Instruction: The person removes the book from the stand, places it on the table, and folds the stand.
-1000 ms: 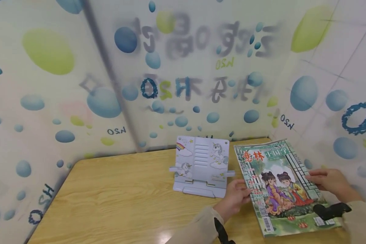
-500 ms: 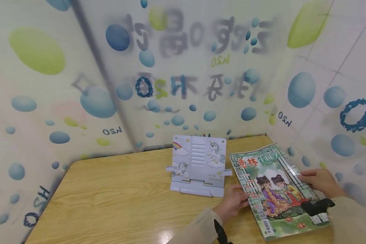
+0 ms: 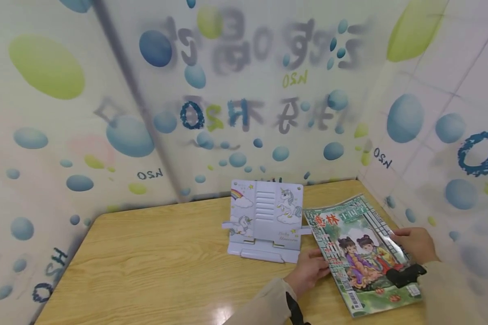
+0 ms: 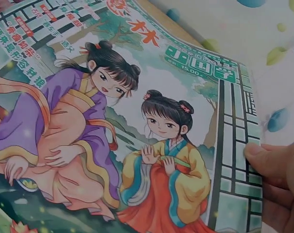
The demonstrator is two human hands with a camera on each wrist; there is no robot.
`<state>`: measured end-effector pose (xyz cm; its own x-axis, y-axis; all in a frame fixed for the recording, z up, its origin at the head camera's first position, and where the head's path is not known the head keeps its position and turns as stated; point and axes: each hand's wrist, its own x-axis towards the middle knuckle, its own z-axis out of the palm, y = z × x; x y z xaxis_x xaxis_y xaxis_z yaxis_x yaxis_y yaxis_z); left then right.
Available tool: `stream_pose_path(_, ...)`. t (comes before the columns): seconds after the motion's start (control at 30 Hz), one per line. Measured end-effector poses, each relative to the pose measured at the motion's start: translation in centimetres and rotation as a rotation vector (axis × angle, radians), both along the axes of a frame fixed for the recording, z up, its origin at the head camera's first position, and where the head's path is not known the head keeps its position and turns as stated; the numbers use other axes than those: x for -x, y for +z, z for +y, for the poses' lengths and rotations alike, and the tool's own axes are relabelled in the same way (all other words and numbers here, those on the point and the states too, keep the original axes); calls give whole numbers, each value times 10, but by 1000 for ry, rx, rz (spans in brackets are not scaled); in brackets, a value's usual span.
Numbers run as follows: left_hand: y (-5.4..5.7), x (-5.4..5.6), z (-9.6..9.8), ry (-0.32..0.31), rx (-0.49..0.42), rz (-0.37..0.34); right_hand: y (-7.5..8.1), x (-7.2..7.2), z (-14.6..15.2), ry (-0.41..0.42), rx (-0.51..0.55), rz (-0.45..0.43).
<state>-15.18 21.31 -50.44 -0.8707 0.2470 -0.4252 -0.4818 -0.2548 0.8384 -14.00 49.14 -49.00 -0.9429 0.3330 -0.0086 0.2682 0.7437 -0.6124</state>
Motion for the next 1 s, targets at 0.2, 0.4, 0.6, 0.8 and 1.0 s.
stream_pose_path(0.2,-2,1,-1,-21,-12,-11,-1,0,-7,-46,-62,40)
stream_pose_path(0.4,-4,4,-4,-24,-38,-35,-9,0,-10,-84,-32,70)
stream_pose_path(0.6,0,11,-10,-109,5,-19,-19,2,-6,-176,97,42)
stream_pose_path(0.8,7,15,-19,-239,167,39,-25,3,-1,-222,318,-25)
stream_pose_path(1.0,7,18,-28,-262,234,31,-15,-1,-5,-196,370,-47)
